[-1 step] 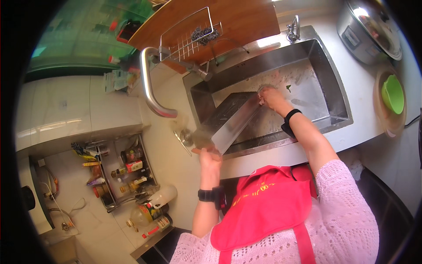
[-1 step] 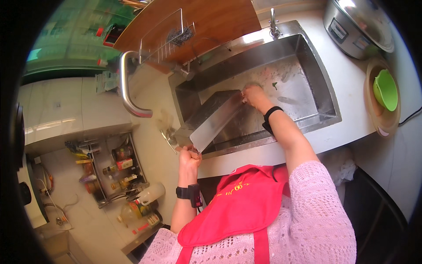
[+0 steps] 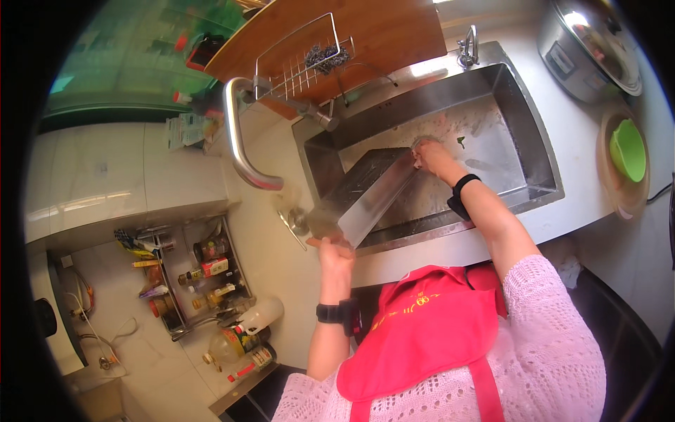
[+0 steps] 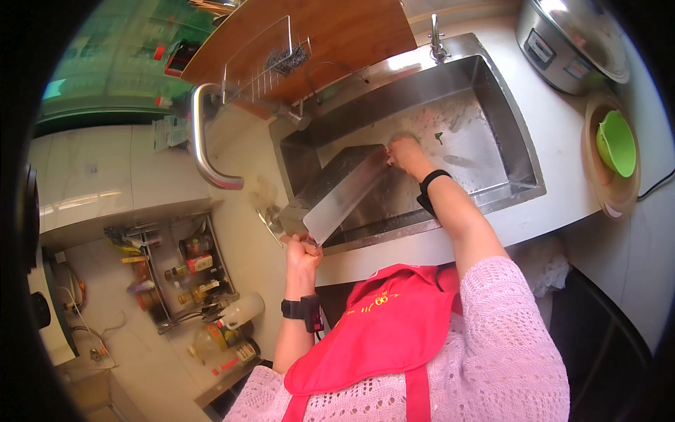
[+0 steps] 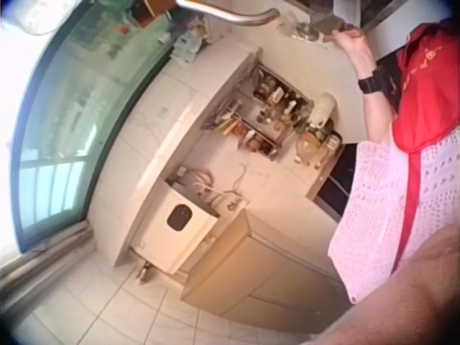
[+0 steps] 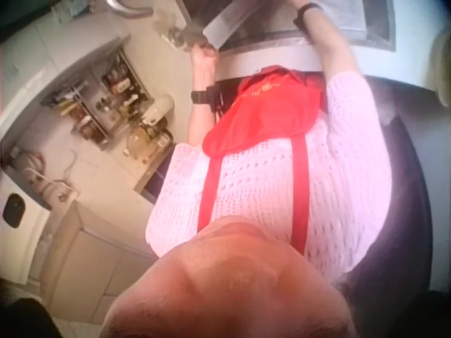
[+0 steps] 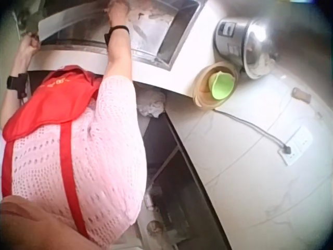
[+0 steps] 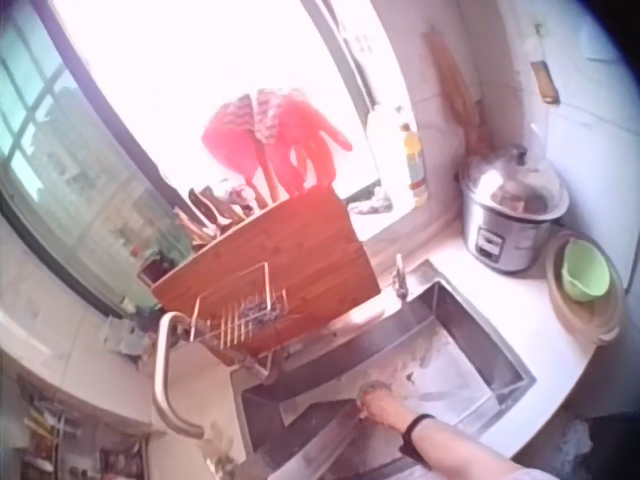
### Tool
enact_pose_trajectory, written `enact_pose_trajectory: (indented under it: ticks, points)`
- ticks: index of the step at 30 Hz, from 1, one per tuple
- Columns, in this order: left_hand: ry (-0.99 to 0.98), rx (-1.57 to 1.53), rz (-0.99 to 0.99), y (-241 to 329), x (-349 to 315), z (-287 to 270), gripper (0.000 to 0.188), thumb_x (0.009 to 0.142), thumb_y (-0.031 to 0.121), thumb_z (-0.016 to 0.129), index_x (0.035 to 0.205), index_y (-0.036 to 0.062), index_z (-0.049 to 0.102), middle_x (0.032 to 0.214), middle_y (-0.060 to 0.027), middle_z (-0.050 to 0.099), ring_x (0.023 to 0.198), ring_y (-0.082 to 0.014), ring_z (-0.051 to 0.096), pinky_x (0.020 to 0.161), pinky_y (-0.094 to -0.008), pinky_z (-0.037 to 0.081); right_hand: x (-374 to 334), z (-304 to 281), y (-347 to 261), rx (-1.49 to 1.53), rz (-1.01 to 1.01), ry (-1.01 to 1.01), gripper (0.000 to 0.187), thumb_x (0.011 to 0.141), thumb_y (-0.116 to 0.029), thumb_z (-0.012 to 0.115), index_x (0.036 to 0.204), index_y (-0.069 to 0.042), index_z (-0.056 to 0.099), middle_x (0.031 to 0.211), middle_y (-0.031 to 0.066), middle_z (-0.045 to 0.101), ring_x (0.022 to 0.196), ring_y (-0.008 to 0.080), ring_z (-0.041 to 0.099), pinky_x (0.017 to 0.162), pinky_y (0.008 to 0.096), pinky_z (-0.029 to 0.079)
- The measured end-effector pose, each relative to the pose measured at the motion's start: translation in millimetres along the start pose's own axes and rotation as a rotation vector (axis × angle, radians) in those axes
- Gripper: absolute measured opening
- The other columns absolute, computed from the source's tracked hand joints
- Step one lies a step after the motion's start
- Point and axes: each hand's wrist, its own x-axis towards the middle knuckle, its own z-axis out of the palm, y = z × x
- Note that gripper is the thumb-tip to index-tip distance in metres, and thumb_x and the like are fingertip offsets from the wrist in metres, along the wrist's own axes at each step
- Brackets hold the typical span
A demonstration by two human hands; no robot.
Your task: The person washes a plastic lid and then wipes down a metal organizer tray and the sink area with a cloth. They then assemble the metal tray by attaching a side component and inserting small pins into the pre-drilled holes.
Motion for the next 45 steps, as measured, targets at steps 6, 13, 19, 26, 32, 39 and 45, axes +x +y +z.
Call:
enact_pose_trajectory:
  ticks: [6, 13, 19, 26, 32, 39, 45]
  points:
    - [-0.101, -0.056, -0.012, 4, -7, -9, 0.023, 0.102, 0.025, 0.037, 0.1, 0.0072, 0.051, 0.089, -0.0042, 0.06, 0.079, -0.0177, 0.061, 0.069, -0.0327, 0.054, 1, -18, 12, 1.319, 0.705, -0.315, 0.022, 0.089, -0.016, 0.045, 0.069, -0.011, 0.05, 0.058, 0.002, 0.048, 0.046, 0.0209, 0.054, 0.049, 0.037, 0.05]
    - [-0.402, -0.026, -0.056, 11, -14, 12, 0.025, 0.1, 0.02, 0.04, 0.112, 0.0032, 0.053, 0.097, -0.0059, 0.065, 0.082, -0.0182, 0.066, 0.07, -0.0317, 0.058, -39, -78, 26, 1.529, 0.828, -0.348, 0.027, 0.094, -0.018, 0.044, 0.068, -0.011, 0.047, 0.053, -0.0008, 0.041, 0.033, 0.0131, 0.036, 0.032, 0.0276, 0.03]
    - [-0.435, -0.081, -0.124, 29, -39, 53, 0.026, 0.1, 0.021, 0.041, 0.112, 0.003, 0.056, 0.101, -0.0077, 0.065, 0.083, -0.0192, 0.067, 0.07, -0.0329, 0.059, -83, -155, -18, 1.459, 0.858, 0.006, 0.031, 0.101, -0.034, 0.043, 0.085, -0.009, 0.05, 0.057, -0.0016, 0.044, 0.036, 0.0079, 0.031, 0.033, 0.0251, 0.023]
    - [-0.767, 0.074, -0.232, 14, -44, 59, 0.031, 0.102, 0.027, 0.039, 0.119, 0.007, 0.055, 0.108, -0.0047, 0.065, 0.092, -0.0182, 0.064, 0.074, -0.0331, 0.056, -109, -209, 2, 1.39, 0.832, 0.112, 0.017, 0.1, -0.023, 0.044, 0.094, -0.008, 0.051, 0.06, -0.0015, 0.045, 0.038, 0.0064, 0.033, 0.032, 0.0228, 0.024]
    - [-0.694, 0.13, -0.038, 16, -71, 77, 0.036, 0.103, 0.036, 0.035, 0.121, 0.0107, 0.054, 0.11, -0.0022, 0.063, 0.092, -0.0136, 0.061, 0.076, -0.0323, 0.051, -124, -204, -6, 1.414, 0.8, 0.205, 0.011, 0.094, -0.01, 0.046, 0.103, -0.01, 0.052, 0.067, -0.0019, 0.048, 0.039, 0.0044, 0.03, 0.032, 0.0197, 0.021]
    - [-0.819, 0.019, 0.097, 20, -99, 86, 0.052, 0.1, 0.05, 0.038, 0.129, 0.0087, 0.05, 0.114, 0.0003, 0.059, 0.101, -0.0129, 0.057, 0.087, -0.0303, 0.047, -142, -194, 13, 1.554, 0.61, 0.267, 0.023, 0.094, -0.019, 0.046, 0.117, -0.014, 0.048, 0.087, 0.002, 0.054, 0.052, 0.0084, 0.044, 0.034, 0.0189, 0.025]
    - [-0.937, 0.066, 0.078, 9, -90, 78, 0.048, 0.101, 0.047, 0.036, 0.123, 0.0083, 0.053, 0.108, 0.0003, 0.062, 0.097, -0.011, 0.06, 0.085, -0.0268, 0.049, -147, -215, 7, 1.447, 0.583, 0.305, 0.033, 0.09, -0.018, 0.051, 0.122, -0.012, 0.051, 0.095, 0.0021, 0.058, 0.067, 0.0086, 0.053, 0.033, 0.0197, 0.026]
